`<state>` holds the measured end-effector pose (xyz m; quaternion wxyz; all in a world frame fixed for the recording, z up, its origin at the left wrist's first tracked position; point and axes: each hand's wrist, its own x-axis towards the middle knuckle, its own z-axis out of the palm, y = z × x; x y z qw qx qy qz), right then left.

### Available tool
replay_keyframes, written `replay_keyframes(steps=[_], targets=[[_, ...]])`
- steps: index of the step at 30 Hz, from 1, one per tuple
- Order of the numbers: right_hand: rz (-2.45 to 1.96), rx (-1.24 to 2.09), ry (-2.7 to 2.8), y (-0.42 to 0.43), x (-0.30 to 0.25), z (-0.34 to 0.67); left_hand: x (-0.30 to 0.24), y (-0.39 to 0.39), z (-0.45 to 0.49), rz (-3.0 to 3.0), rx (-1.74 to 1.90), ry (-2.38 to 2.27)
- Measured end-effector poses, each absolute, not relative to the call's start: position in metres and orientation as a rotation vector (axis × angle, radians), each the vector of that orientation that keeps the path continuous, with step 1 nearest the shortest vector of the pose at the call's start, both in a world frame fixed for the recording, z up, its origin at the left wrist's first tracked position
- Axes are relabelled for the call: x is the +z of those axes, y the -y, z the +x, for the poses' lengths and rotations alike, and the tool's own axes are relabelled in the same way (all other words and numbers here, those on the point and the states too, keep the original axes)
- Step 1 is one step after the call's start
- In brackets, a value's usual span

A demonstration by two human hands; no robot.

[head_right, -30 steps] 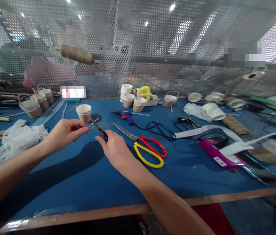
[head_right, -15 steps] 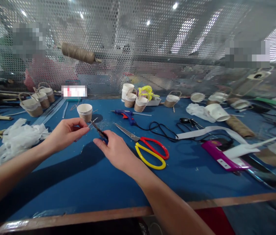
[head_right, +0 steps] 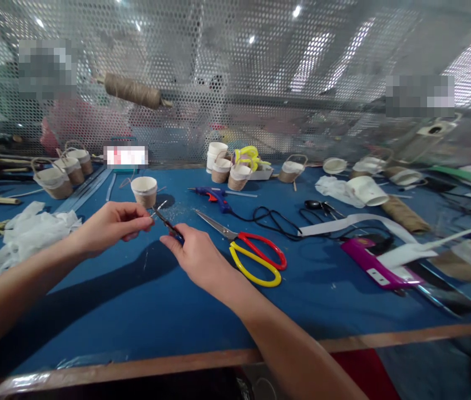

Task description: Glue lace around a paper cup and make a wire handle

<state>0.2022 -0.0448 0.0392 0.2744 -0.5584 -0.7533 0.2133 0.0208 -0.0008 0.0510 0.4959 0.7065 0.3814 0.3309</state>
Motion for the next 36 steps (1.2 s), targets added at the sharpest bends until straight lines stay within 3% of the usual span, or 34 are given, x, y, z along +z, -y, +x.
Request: replay_keyframes(steps=[4,7,16,20,25,31,34,36], targets=[[-1.369,0.528,2.086,0.045,0.041,0.205,0.051,-0.001,0.016,1.246,0.557,-0.660],[-1.333,0.490,2.104,0.043,0.041,0.206,0.048,-0.003,0.015,1.243,0.537,-0.638],[-1.555,0.529,1.930,0.040,0.038,0.208,0.039,0.006,0.020,2.688,1.202,-0.879],[-1.552,0.529,1.922,0.041,0.038,0.204,0.034,0.008,0.026,2.817,1.400,-0.969],[-1.507,0.489,1.939,0.041,0.036,0.204,0.041,0.005,0.029,2.182,1.436,-1.020],[-1.420,0.315,1.965,0.040,0.034,0.205,0.044,0.005,0.036,0.856,0.868,-0.653],[-1.447,0.317,1.974,0.039,0.033,0.205,0.040,0.005,0.037,0.830,0.879,-0.674],[-1.493,0.382,1.959,0.038,0.035,0.206,0.040,0.004,0.033,1.134,0.912,-0.827]])
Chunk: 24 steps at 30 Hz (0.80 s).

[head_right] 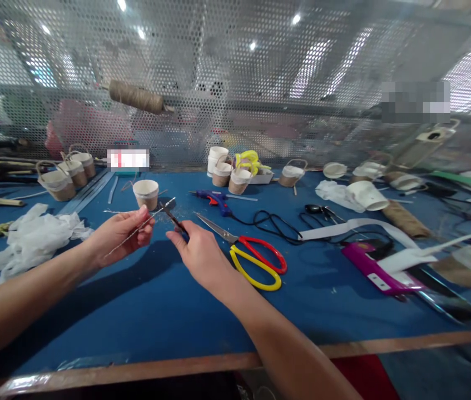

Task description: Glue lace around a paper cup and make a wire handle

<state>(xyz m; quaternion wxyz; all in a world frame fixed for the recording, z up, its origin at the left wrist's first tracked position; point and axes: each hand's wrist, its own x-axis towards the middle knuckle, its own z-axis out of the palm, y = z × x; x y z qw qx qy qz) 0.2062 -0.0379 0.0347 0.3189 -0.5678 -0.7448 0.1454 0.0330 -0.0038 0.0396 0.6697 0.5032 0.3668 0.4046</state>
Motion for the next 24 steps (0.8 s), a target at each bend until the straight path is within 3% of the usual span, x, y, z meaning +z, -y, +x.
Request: replay_keyframes(steps=[4,8,14,24], targets=[[-1.597,0.444,1.888,0.037,0.040,0.208,0.046,0.000,0.014,2.335,0.974,-1.164],[-1.575,0.537,1.910,0.038,0.040,0.208,0.050,-0.004,0.004,3.074,1.301,-0.854],[-1.494,0.695,1.880,0.039,0.034,0.206,0.033,-0.007,0.011,3.133,1.612,-0.566],[-1.538,0.788,1.821,0.041,0.033,0.200,0.027,0.002,0.018,3.158,1.607,-0.675]])
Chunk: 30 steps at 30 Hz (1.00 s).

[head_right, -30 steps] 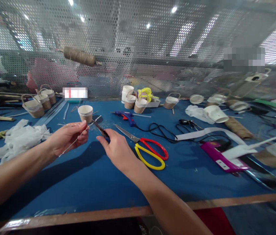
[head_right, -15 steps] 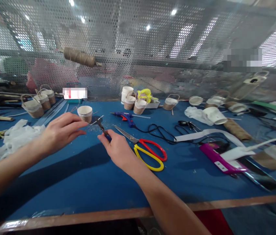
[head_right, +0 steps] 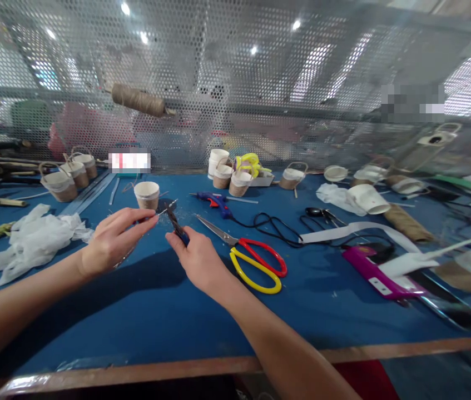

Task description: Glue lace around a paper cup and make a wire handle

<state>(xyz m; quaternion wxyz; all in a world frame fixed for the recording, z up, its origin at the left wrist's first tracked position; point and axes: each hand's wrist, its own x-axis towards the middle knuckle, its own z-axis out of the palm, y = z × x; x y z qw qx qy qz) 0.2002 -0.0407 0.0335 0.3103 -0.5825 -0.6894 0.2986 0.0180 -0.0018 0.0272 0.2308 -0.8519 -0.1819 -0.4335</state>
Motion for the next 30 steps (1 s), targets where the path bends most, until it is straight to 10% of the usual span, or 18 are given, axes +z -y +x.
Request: replay_keyframes(steps=[14,22,30], targets=[[-1.481,0.381,1.863,0.044,0.030,0.198,0.043,0.006,0.034,-2.869,-2.857,2.375],[-1.634,0.430,1.826,0.037,0.033,0.205,0.036,0.011,0.017,-2.739,-1.257,1.294],[-1.604,0.587,1.856,0.041,0.035,0.201,0.033,-0.005,0.012,-2.440,-0.997,0.504]])
